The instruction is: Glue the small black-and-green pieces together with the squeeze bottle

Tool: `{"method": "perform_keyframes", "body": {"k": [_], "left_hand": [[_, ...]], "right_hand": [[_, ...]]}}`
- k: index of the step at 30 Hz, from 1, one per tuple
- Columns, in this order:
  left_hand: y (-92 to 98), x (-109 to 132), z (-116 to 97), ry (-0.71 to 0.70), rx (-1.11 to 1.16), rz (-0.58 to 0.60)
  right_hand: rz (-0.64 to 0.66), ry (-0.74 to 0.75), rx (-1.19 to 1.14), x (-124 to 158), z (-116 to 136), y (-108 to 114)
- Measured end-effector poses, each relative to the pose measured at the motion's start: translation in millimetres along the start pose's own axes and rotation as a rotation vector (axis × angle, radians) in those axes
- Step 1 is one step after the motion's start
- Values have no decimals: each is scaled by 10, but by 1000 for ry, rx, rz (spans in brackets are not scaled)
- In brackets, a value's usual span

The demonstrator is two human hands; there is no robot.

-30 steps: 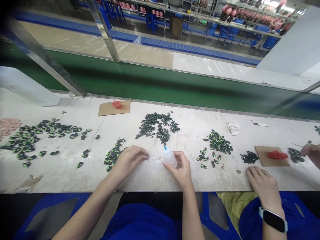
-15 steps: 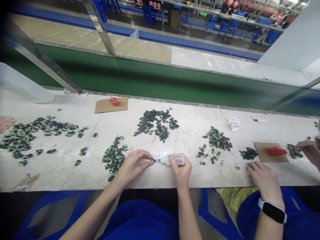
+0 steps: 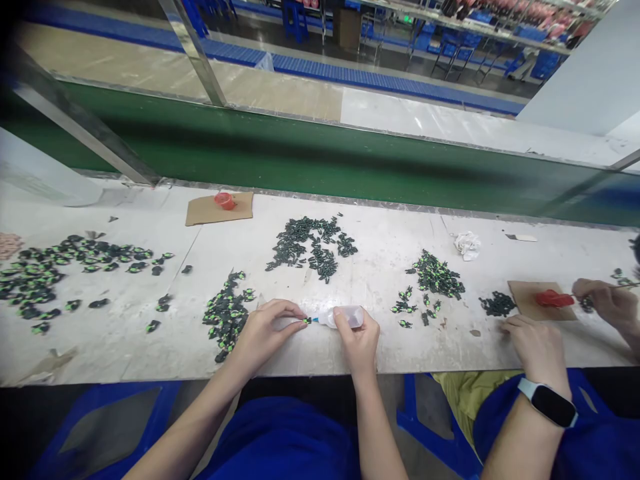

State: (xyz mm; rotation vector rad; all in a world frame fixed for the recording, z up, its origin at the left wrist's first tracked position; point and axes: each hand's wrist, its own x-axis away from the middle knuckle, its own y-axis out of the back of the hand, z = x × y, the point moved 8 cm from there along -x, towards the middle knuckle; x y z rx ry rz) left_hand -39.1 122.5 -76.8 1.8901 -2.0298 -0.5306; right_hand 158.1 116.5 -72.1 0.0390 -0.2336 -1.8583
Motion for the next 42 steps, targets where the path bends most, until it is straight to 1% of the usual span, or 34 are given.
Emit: {"method": "perform_keyframes", "body": {"k": [9, 16, 25, 29, 33, 38, 40, 42], "left_hand": [[9, 8, -10, -12, 4, -9], [8, 4, -20, -10, -1, -6], [10, 5, 6, 9, 18, -1], [9, 1, 0, 7, 6, 6], [4, 0, 3, 2, -11, 2], [-6, -4, -13, -13, -55, 19], [-5, -11, -33, -44, -95, 20], [-6, -15, -53, -88, -133, 13]], "right_hand": [[-2, -7, 22, 1, 1, -7], [-35, -20, -9, 7, -7, 21], [-4, 15, 14, 12, 12, 5], [-3, 8, 12, 7, -5, 1], [-27, -3, -24, 12, -47, 27], [-102, 21, -126, -40, -46, 158], [-62, 42, -146, -103, -8, 154], [16, 73, -162, -175, 45, 86]]}}
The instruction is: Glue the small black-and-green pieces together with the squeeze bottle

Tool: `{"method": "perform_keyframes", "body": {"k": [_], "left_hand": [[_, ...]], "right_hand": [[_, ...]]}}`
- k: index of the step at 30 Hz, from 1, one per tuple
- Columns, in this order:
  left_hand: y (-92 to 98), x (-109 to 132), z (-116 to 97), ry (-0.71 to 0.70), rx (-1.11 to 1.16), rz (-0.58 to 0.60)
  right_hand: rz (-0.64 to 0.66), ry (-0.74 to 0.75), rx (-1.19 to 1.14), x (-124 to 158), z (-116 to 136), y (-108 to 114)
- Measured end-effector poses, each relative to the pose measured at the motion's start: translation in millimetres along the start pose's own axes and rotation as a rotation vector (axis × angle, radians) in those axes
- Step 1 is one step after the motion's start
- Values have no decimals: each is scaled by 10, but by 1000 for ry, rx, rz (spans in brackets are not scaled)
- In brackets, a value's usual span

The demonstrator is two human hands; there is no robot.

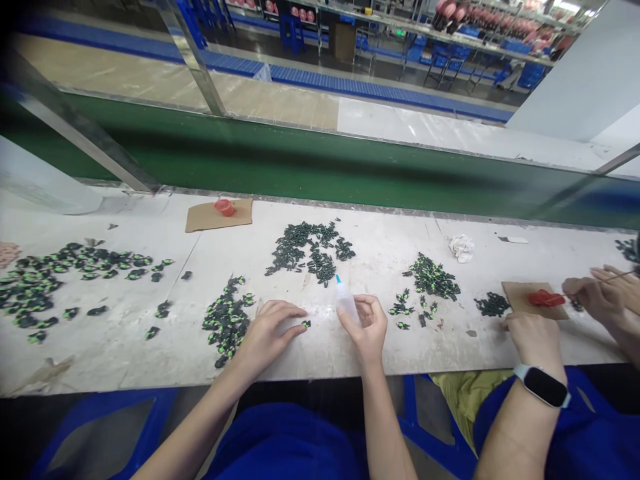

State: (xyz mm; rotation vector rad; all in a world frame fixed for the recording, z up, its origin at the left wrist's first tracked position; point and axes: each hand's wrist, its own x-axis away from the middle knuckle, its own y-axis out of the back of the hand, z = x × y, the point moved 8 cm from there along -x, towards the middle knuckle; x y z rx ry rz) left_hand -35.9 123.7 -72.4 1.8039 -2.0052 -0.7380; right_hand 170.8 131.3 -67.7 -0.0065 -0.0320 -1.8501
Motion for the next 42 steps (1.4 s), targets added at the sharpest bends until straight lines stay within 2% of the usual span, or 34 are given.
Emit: {"method": "perform_keyframes", "body": {"k": [6, 11, 13, 16, 19, 22, 25, 29, 31, 33, 35, 36, 40, 42], "left_hand": [[-80, 16, 14, -93, -67, -7], [-113, 37, 52, -89, -48, 5], [-100, 44, 44, -94, -17, 14], [-68, 50, 24, -102, 28, 19], [-48, 53, 16, -103, 59, 21], [-43, 61, 29, -96, 77, 17], [-42, 73, 61, -86, 93, 7], [-43, 84, 87, -84, 103, 5], [-47, 83, 86, -84, 99, 15], [-45, 82, 81, -82, 95, 16], [-39, 82, 78, -77, 93, 5], [-37, 83, 77, -76, 91, -2], [-46, 92, 80, -86, 79, -19], [-50, 95, 88, -91, 75, -20]], "right_hand": [[269, 14, 81, -106, -48, -351], [412, 34, 297, -183, -101, -283], [396, 86, 427, -328, -42, -177], [276, 205, 682, -677, 132, -84], [284, 270, 830, -1023, 241, -243], [377, 278, 852, -1205, 242, -489], [513, 251, 861, -1144, 155, -628], [626, 200, 861, -928, 94, -483], [623, 209, 865, -901, 161, -377], [569, 296, 913, -961, 304, -360], [529, 444, 1000, -1050, 449, -508], [553, 515, 1041, -1081, 484, -650], [888, 580, 1156, -1096, 267, -1272], [1005, 596, 1193, -1051, 135, -1395]]}}
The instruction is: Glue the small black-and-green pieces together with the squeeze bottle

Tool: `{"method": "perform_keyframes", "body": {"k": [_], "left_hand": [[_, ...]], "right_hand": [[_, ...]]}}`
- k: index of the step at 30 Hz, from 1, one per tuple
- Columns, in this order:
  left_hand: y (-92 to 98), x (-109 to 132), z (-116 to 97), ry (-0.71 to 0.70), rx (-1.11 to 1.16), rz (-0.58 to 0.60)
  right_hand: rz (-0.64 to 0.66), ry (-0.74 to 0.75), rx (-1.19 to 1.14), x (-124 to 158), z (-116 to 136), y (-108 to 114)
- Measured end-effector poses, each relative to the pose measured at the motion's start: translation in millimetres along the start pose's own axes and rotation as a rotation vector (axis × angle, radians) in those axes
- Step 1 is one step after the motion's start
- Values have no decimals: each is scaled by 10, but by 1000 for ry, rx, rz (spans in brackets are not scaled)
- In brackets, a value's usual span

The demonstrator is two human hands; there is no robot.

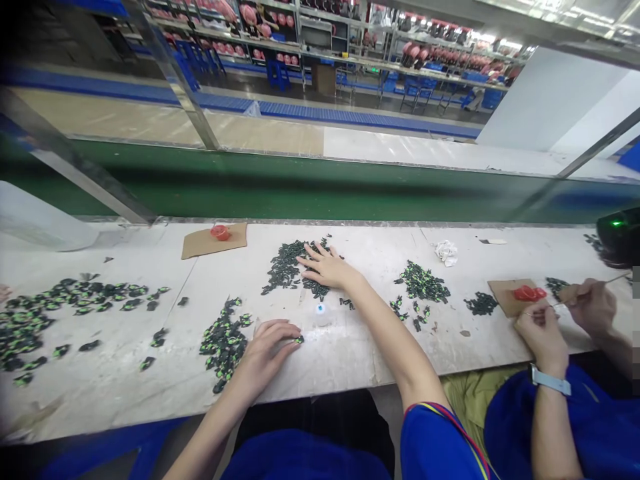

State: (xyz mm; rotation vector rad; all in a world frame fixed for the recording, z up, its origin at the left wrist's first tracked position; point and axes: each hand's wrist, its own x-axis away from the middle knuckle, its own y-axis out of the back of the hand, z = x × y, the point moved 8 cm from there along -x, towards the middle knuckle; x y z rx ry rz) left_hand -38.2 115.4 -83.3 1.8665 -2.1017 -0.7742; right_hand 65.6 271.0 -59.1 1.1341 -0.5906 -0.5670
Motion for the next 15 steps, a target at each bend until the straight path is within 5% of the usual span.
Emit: {"method": "perform_keyframes", "body": {"k": [10, 15], "left_hand": [[18, -15, -9, -18, 6, 27], [19, 26, -2, -46, 21, 20]], "right_hand": [[-21, -116, -106, 902, -15, -275], [-359, -123, -416, 1229, 14, -8]]}}
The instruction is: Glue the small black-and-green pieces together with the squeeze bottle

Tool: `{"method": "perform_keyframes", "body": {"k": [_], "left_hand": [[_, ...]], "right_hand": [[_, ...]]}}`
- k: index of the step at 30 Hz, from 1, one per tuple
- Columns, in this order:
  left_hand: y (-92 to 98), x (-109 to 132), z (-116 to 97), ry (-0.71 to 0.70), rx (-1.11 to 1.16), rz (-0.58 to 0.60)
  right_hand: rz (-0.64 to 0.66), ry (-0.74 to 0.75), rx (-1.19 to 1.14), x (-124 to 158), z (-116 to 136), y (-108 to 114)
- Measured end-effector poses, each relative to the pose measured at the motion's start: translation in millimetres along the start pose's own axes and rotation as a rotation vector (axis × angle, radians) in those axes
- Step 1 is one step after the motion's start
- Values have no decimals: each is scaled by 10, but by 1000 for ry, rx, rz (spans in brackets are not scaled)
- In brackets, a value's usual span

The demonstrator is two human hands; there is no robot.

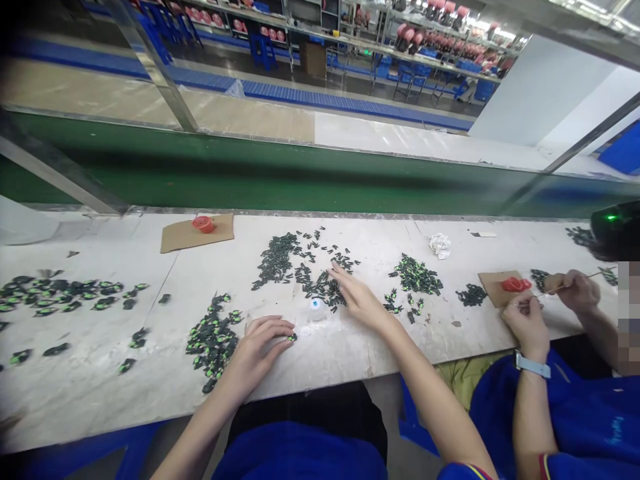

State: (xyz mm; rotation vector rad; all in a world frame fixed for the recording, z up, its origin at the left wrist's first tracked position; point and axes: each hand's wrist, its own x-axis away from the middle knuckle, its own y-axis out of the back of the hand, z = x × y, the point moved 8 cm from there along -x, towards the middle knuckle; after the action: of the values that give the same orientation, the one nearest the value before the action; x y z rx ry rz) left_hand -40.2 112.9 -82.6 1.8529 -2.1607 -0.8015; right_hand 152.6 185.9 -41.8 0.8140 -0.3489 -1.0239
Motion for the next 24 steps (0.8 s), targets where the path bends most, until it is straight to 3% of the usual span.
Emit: {"method": "perform_keyframes", "body": {"k": [2, 4, 7, 9, 14, 19, 24], "left_hand": [[1, 17, 4, -1, 5, 1], [3, 27, -1, -1, 11, 4], [17, 31, -11, 15, 14, -10], [28, 32, -16, 37, 15, -17], [106, 47, -63, 115, 29, -77], [128, 38, -189, 178, 86, -88], [80, 11, -290, 182, 149, -63]], "right_hand": [[-150, -75, -2, 97, -51, 188], [-219, -228, 76, 217, -150, 272], [-220, -477, 160, 394, -274, 194], [-249, -542, 175, 456, -269, 103], [-380, -510, 97, 479, -185, -8], [-511, -479, -399, 643, -120, -59], [-428, -280, -486, 719, 321, -233]]}}
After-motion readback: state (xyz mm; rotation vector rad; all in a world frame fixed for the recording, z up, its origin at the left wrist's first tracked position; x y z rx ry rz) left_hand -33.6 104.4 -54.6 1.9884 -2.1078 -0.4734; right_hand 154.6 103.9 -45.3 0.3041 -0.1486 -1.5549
